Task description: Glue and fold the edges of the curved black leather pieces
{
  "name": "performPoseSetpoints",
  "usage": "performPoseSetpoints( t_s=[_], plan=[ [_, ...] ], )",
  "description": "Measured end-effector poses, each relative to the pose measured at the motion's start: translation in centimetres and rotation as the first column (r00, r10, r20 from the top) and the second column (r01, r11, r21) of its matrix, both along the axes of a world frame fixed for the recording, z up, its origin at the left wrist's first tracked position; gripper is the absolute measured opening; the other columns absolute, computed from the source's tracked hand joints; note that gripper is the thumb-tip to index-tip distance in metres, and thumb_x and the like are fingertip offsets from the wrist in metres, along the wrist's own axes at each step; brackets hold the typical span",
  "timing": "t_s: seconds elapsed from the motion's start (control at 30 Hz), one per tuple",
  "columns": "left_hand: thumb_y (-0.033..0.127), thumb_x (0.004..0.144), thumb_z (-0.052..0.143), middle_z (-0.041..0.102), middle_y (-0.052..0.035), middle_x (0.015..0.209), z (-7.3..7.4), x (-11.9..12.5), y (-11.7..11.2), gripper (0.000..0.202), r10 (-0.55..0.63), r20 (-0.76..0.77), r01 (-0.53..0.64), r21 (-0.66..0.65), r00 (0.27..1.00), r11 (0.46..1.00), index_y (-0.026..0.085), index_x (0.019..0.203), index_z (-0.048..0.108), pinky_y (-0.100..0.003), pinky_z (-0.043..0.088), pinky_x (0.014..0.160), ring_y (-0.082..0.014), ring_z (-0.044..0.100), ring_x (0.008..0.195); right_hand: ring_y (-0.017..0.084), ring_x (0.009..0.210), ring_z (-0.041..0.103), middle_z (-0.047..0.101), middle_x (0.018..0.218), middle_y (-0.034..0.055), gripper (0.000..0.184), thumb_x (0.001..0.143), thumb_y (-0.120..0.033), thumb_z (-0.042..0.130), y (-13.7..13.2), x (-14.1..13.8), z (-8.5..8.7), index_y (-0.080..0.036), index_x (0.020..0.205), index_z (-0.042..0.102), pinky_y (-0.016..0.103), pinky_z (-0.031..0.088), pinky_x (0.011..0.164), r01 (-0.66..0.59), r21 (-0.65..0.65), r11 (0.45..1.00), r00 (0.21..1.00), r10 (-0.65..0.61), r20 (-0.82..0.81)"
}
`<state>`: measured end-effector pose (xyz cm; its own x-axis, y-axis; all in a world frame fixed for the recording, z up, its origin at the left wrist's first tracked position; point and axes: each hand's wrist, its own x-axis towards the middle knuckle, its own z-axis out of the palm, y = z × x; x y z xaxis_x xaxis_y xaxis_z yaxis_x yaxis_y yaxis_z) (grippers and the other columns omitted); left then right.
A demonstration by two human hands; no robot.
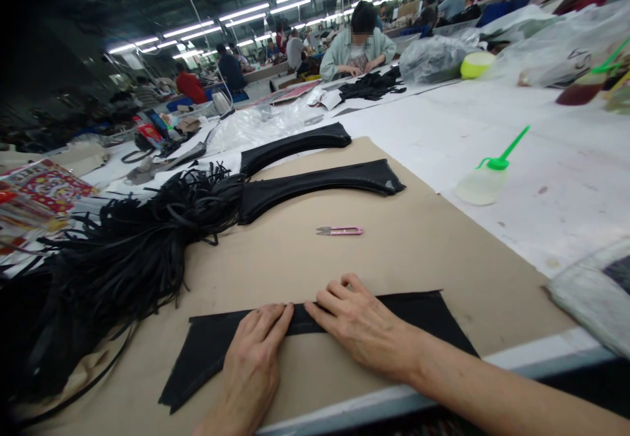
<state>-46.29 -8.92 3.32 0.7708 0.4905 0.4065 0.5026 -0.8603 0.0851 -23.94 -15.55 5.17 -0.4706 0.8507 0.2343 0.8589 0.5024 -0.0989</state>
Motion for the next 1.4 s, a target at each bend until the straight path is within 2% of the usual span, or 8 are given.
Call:
performPoseSetpoints(
  t_s=[0.17,0.37,0.43,0.57,0.73,0.97,1.23,1.4],
  plan=[
    [0.005,0.089,0.032,0.067,-0.0078,0.113,0.3,0.4,0.1,0.044,-0.030,-0.083,0.046,0.193,0.996,0.980,0.013,0.123,0.059,-0.039,0.043,0.099,-0.0224,0.059,0.106,0.025,0.091,0.044,0.056,0.099,0.0081,0.036,0.091,-0.009,0.044,-0.1,-0.1,0.2,-0.014,0.126,0.050,0.044,0.030,0.085,0.026,-0.039,0.999,1.000,-0.026,-0.009],
    [0.004,0.087,0.033,0.066,-0.0062,0.115,0.1,-1.2,1.3,0.046,-0.087,-0.107,0.107,0.198,0.990,0.974,0.013,0.126,0.057,-0.038,0.041,0.099,-0.0225,0.057,0.109,0.022,0.095,0.047,0.054,0.110,0.0064,0.055,0.083,-0.001,0.047,-0.7,0.4,1.5,-0.021,0.134,0.043,0.038,0.034,0.085,0.115,-0.182,0.977,0.983,-0.138,-0.122],
    [0.003,0.086,0.034,0.064,-0.0058,0.120,0.0,-2.6,1.7,0.048,-0.087,-0.078,0.099,0.163,0.993,0.982,0.015,0.128,0.055,-0.038,0.042,0.099,-0.0235,0.054,0.114,0.022,0.097,0.047,0.053,0.112,0.0066,0.048,0.086,-0.003,0.046,-1.0,0.7,1.9,-0.020,0.131,0.045,0.038,0.034,0.087,0.178,-0.186,0.966,0.965,-0.208,-0.158],
    [0.007,0.091,0.039,0.063,-0.0064,0.115,0.3,-4.2,1.9,0.038,-0.039,0.025,0.039,0.017,0.999,0.999,0.018,0.123,0.056,-0.037,0.046,0.094,-0.0220,0.053,0.111,0.022,0.095,0.049,0.056,0.101,0.0046,0.017,0.090,-0.014,0.055,-1.4,1.0,2.3,-0.019,0.106,0.056,0.037,0.034,0.086,0.211,-0.218,0.953,0.953,-0.250,-0.169],
    [0.018,0.092,0.050,0.057,-0.0088,0.110,1.1,-1.7,1.0,0.025,0.104,0.136,-0.086,-0.130,0.985,0.988,0.021,0.114,0.060,-0.040,0.051,0.087,-0.0227,0.056,0.102,0.021,0.091,0.052,0.057,0.095,0.0022,0.007,0.089,-0.019,0.063,-1.1,0.9,2.4,-0.019,0.094,0.058,0.037,0.034,0.083,0.192,-0.220,0.956,0.959,-0.230,-0.163],
    [0.001,0.084,0.049,0.062,-0.0036,0.093,2.4,3.5,0.2,0.031,0.049,0.060,-0.024,-0.367,0.997,0.930,0.020,0.102,0.064,-0.036,0.052,0.081,-0.0196,0.059,0.090,0.019,0.088,0.052,0.057,0.089,0.0016,0.007,0.091,-0.012,0.056,-0.8,0.7,1.9,-0.018,0.088,0.058,0.035,0.032,0.081,0.187,-0.192,0.963,0.963,-0.218,-0.157],
    [-0.001,0.084,0.048,0.062,-0.0031,0.089,2.6,4.6,-0.1,0.032,0.049,0.030,-0.030,-0.455,0.998,0.890,0.020,0.097,0.068,-0.035,0.052,0.079,-0.0192,0.057,0.087,0.018,0.084,0.050,0.057,0.088,0.0028,0.017,0.092,-0.006,0.047,-1.2,0.8,1.8,-0.017,0.091,0.060,0.034,0.033,0.078,0.162,-0.189,0.969,0.965,-0.195,-0.173],
    [0.002,0.088,0.043,0.063,-0.0043,0.091,2.0,4.3,-0.5,0.032,-0.030,0.033,0.040,-0.361,0.999,0.932,0.018,0.101,0.067,-0.035,0.053,0.078,-0.0195,0.056,0.086,0.020,0.085,0.047,0.057,0.089,0.0040,0.016,0.092,-0.007,0.047,-1.5,1.0,0.7,-0.016,0.095,0.060,0.035,0.033,0.078,0.118,-0.084,0.989,0.986,-0.127,-0.106]
  ],
)
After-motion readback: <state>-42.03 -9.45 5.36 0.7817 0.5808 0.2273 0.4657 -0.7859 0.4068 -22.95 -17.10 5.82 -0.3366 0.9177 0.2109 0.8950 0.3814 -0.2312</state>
